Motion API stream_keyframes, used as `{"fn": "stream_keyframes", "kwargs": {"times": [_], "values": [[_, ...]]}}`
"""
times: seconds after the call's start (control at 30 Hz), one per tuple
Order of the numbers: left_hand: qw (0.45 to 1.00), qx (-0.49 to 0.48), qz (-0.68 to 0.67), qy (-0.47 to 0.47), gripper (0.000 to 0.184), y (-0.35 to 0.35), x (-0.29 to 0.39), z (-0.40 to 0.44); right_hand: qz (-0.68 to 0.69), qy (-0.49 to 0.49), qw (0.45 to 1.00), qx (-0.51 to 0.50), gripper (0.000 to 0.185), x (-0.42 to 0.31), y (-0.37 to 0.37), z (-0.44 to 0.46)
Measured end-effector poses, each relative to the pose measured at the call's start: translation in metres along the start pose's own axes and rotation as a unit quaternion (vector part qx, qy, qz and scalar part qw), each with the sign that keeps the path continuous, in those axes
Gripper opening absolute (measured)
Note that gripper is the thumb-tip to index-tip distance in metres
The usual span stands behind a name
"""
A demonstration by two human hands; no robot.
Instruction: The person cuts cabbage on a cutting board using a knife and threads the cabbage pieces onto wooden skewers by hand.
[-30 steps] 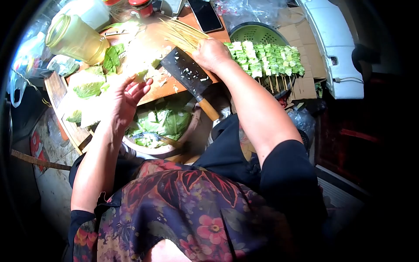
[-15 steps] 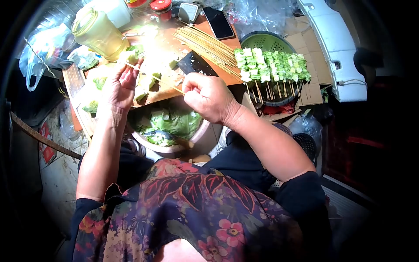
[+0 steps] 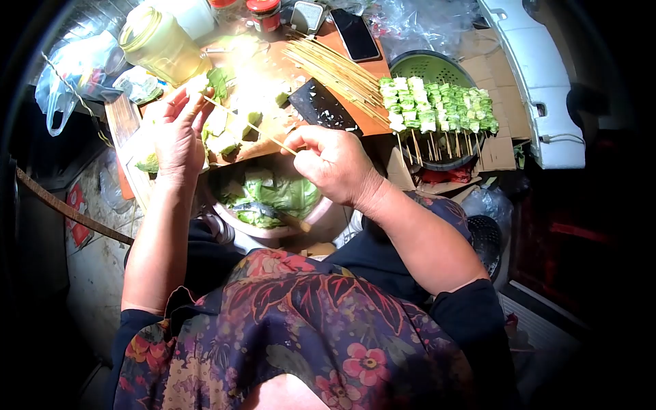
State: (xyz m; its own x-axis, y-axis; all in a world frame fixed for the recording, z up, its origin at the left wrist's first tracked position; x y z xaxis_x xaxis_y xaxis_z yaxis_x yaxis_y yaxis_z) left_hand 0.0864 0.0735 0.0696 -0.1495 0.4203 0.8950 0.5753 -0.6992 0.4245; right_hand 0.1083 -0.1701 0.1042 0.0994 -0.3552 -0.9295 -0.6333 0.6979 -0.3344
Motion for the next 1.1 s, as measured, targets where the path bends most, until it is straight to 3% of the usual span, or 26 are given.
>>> {"fn": "stream_keyframes", "kwargs": {"times": [0.13, 0.47, 0.53, 0.63, 1.1], "values": [[0.997, -0.004, 0.058, 0.043, 0.032, -0.001, 0.004, 0.003, 0.040, 0.015, 0.999, 0.020, 0.019, -0.004, 0.006, 0.000], [0.997, -0.036, 0.074, -0.003, 0.033, 0.006, -0.001, 0.003, 0.068, 0.032, 0.996, 0.045, 0.018, -0.002, 0.008, -0.001], [0.996, -0.012, -0.035, -0.075, 0.031, 0.008, -0.004, 0.001, 0.054, 0.048, 0.996, 0.043, 0.018, -0.002, 0.004, 0.000], [0.992, -0.021, -0.078, -0.094, 0.030, 0.001, -0.010, 0.007, 0.058, 0.046, 0.997, 0.026, 0.018, 0.002, 0.006, -0.001], [0.994, 0.029, -0.069, -0.074, 0.027, -0.016, -0.012, 0.008, 0.053, 0.038, 0.998, 0.015, 0.018, 0.003, 0.010, 0.000]]}}
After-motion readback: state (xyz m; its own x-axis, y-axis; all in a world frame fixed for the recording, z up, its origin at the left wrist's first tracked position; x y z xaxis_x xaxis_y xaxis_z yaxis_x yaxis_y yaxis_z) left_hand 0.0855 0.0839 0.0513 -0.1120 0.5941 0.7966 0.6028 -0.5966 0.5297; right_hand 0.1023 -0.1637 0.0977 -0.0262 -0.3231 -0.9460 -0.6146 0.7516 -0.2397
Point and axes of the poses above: each hand's wrist, its own z-axis towards the middle knuckle, its own y-axis out of the palm, x = y × z, the point moved 8 cm from there along z, towards the middle knuckle, and after that the axes turned 2 degrees about x, right-handed, at the moved point
